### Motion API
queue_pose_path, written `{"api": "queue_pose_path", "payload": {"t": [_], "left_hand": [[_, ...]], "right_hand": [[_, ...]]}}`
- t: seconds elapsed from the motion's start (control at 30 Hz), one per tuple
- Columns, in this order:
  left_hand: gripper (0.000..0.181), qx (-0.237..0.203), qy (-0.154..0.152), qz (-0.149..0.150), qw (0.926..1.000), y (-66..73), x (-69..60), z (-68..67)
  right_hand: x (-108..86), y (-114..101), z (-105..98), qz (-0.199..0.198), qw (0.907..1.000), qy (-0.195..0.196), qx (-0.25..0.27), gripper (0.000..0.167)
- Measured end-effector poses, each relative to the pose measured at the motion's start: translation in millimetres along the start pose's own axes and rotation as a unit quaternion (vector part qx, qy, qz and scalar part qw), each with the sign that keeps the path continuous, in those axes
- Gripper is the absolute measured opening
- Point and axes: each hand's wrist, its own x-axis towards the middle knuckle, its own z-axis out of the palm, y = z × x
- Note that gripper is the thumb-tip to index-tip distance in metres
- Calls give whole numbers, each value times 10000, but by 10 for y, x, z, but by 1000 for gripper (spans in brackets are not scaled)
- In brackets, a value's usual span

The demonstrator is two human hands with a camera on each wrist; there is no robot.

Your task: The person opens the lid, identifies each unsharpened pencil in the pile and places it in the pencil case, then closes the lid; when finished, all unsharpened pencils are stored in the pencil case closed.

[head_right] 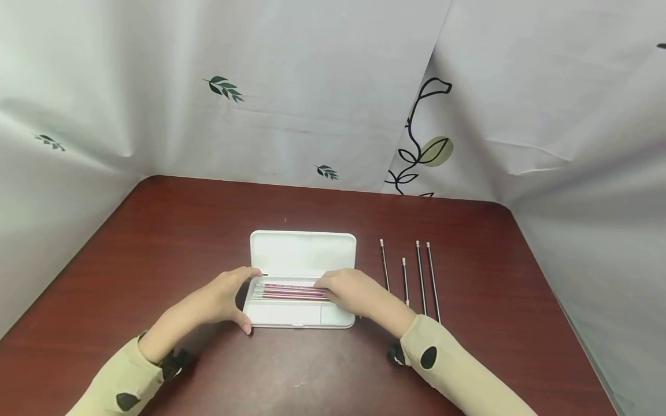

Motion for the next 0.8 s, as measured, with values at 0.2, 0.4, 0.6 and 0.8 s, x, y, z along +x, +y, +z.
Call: {"api": "queue_pose_path", "payload": {"t": [0.2,0.4,0.6,0.8], "left_hand": [[95,23,24,56,10000,-16,0,4],[95,56,24,99,9999,-18,7,10],[96,35,-7,23,10000,-12,1,-3],[97,12,28,89,10000,-1,-3,-12]], "right_hand": [[-160,61,-84,-2,9998,204,66,22],[-414,183,-181,295,9967,738,171,23],[-733,409,-212,976,9809,1669,218,21],[-1012,638,-215,1536,9673,1980,397,19]]}}
